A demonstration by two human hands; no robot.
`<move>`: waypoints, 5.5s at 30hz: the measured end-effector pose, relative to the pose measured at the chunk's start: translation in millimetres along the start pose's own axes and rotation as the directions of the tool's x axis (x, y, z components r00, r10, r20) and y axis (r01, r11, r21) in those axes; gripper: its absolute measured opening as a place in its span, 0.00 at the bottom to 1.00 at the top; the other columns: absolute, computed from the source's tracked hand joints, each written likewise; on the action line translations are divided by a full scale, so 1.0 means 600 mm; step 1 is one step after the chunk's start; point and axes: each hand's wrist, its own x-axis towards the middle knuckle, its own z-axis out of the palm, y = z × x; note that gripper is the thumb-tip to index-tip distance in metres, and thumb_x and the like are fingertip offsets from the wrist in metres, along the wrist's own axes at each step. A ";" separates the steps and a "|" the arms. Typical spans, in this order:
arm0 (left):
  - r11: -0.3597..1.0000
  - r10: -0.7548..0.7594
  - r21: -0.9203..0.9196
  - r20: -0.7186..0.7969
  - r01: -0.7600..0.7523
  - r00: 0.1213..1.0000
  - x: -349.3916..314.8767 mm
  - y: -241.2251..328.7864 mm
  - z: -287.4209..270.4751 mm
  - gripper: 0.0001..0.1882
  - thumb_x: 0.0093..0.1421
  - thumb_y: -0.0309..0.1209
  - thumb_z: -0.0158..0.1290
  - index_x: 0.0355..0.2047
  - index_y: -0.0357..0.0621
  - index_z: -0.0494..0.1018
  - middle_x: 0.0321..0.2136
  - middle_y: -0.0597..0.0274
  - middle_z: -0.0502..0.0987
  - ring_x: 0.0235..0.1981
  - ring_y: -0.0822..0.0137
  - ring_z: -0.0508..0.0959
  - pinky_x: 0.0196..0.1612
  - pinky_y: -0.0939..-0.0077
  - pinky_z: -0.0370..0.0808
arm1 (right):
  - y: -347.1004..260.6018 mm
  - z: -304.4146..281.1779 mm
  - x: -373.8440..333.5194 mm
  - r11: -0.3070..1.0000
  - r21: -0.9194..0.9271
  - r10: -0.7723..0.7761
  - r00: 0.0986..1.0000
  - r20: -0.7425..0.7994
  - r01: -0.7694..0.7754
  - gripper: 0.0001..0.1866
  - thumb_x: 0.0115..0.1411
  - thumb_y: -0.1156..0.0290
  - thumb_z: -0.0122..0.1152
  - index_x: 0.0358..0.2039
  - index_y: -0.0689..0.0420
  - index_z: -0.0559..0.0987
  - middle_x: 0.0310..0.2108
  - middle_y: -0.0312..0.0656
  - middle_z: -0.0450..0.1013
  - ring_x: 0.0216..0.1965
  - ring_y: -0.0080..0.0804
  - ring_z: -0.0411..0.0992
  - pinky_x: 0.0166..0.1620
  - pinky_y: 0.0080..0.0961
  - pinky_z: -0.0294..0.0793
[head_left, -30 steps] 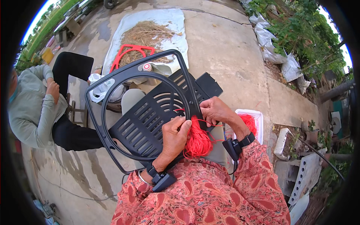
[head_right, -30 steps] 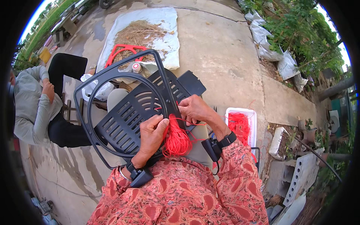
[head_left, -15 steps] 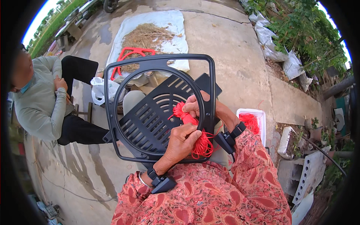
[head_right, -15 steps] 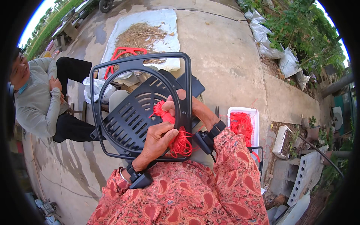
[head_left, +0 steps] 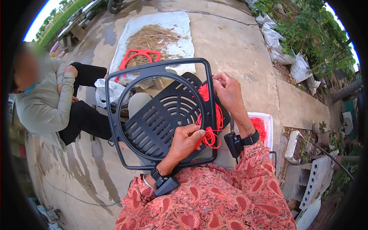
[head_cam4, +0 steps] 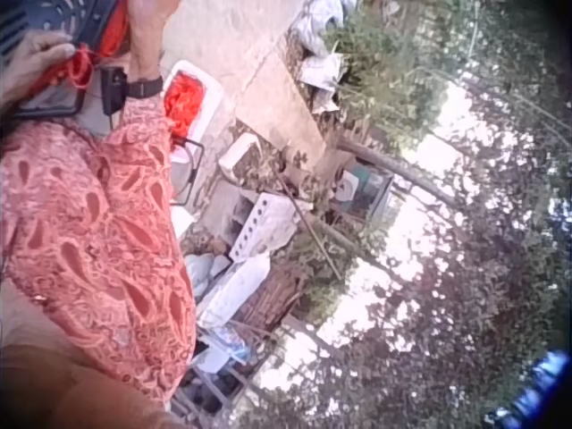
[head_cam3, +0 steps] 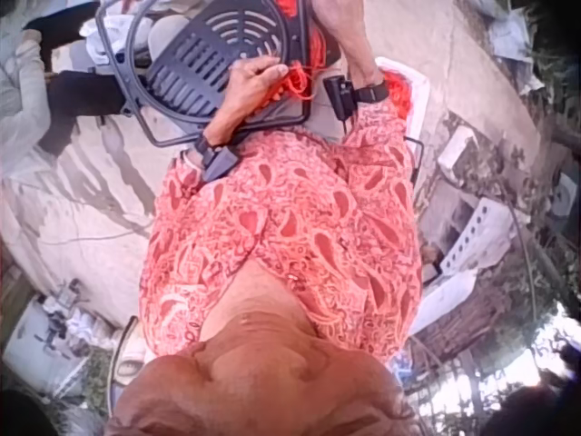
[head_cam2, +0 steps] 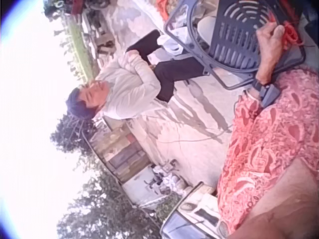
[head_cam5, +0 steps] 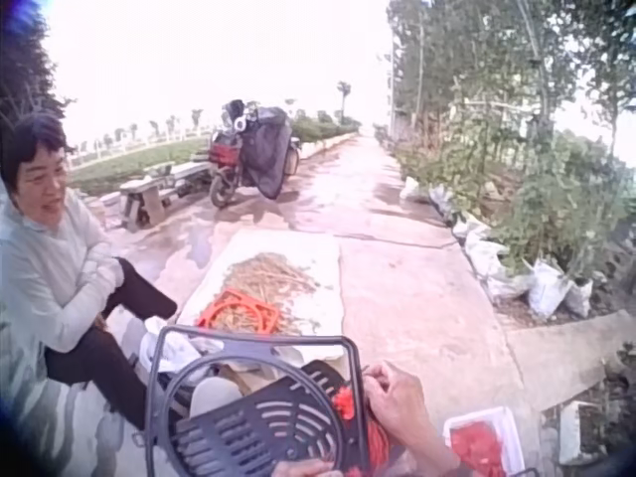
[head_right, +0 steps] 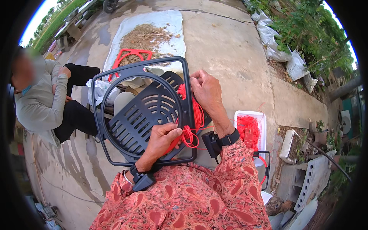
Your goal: The person is weaving or tying a red nylon string onto a black square plastic frame.
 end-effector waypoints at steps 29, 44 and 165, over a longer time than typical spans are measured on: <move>0.990 0.108 0.109 -0.180 -0.090 0.978 0.011 -0.029 0.023 0.11 0.60 0.24 0.52 0.22 0.30 0.75 0.13 0.60 0.73 0.13 0.75 0.72 0.16 0.75 0.70 | -0.076 0.080 -0.102 0.398 -0.732 -0.485 0.804 0.343 0.552 0.25 0.43 0.53 0.72 0.33 0.63 0.81 0.62 0.44 0.60 0.63 0.45 0.55 0.62 0.50 0.51; 0.996 -0.073 -0.063 -0.055 0.070 0.996 0.011 -0.014 0.010 0.14 0.61 0.28 0.53 0.19 0.35 0.74 0.14 0.66 0.71 0.15 0.77 0.71 0.16 0.80 0.72 | -0.162 0.022 -0.065 0.517 0.856 -0.086 0.993 0.085 -0.028 0.16 0.64 0.61 0.53 0.43 0.62 0.70 0.34 0.43 0.74 0.38 0.37 0.75 0.49 0.35 0.73; 0.915 -0.210 -0.354 -0.006 0.194 0.978 0.003 0.035 0.032 0.13 0.66 0.36 0.51 0.30 0.39 0.70 0.20 0.56 0.76 0.14 0.65 0.76 0.15 0.77 0.73 | 0.403 -0.512 -0.481 0.806 0.525 0.587 0.482 -0.650 -0.273 0.08 0.56 0.69 0.62 0.24 0.53 0.72 0.19 0.32 0.68 0.17 0.24 0.66 0.22 0.24 0.70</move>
